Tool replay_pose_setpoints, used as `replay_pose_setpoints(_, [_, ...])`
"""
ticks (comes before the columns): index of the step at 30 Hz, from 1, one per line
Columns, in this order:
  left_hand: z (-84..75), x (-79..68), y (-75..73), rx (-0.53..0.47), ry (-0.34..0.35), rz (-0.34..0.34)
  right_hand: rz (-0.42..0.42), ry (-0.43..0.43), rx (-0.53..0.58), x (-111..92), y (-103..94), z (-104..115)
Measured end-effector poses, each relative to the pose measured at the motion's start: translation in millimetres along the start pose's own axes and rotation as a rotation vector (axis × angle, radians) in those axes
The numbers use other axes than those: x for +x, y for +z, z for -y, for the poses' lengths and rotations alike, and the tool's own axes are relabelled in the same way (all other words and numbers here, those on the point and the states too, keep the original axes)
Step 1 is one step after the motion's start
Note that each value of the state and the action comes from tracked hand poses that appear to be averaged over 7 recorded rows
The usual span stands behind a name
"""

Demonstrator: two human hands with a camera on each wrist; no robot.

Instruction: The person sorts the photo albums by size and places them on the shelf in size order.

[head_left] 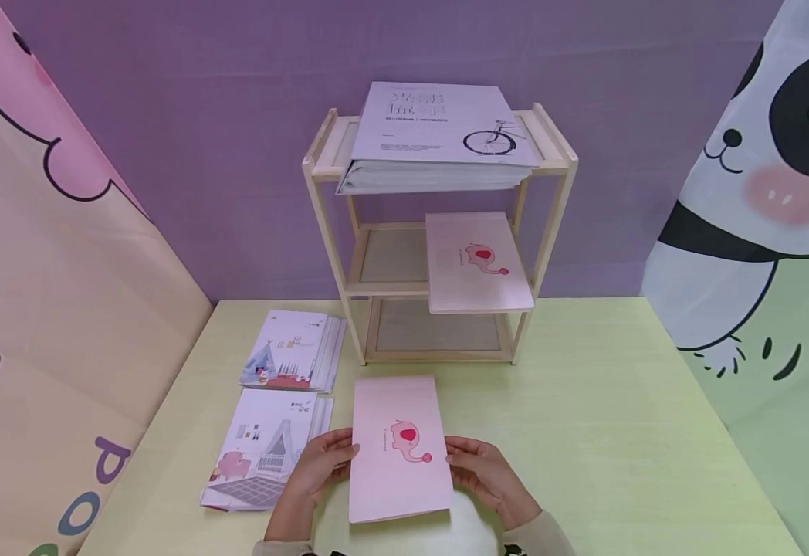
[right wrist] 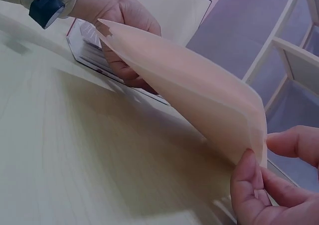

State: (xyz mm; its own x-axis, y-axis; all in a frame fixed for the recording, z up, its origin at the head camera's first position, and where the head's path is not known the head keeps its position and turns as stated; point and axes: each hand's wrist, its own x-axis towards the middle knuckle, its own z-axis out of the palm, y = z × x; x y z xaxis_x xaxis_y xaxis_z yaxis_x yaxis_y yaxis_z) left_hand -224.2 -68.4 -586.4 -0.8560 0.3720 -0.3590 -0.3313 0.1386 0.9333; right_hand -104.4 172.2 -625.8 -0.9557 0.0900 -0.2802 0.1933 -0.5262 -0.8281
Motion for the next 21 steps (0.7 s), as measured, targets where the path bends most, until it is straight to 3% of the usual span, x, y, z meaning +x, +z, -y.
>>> replay_pose_setpoints(10, [-1.6, -1.0, 1.9, -0.008, 0.011, -0.014, 0.024, -0.007, 0.047, -2, 0.3, 5])
replay_pose_setpoints(21, [-5.9, 1.0, 3.7, -0.027, 0.040, -0.024, 0.025, -0.013, 0.017, -4, 2.5, 15])
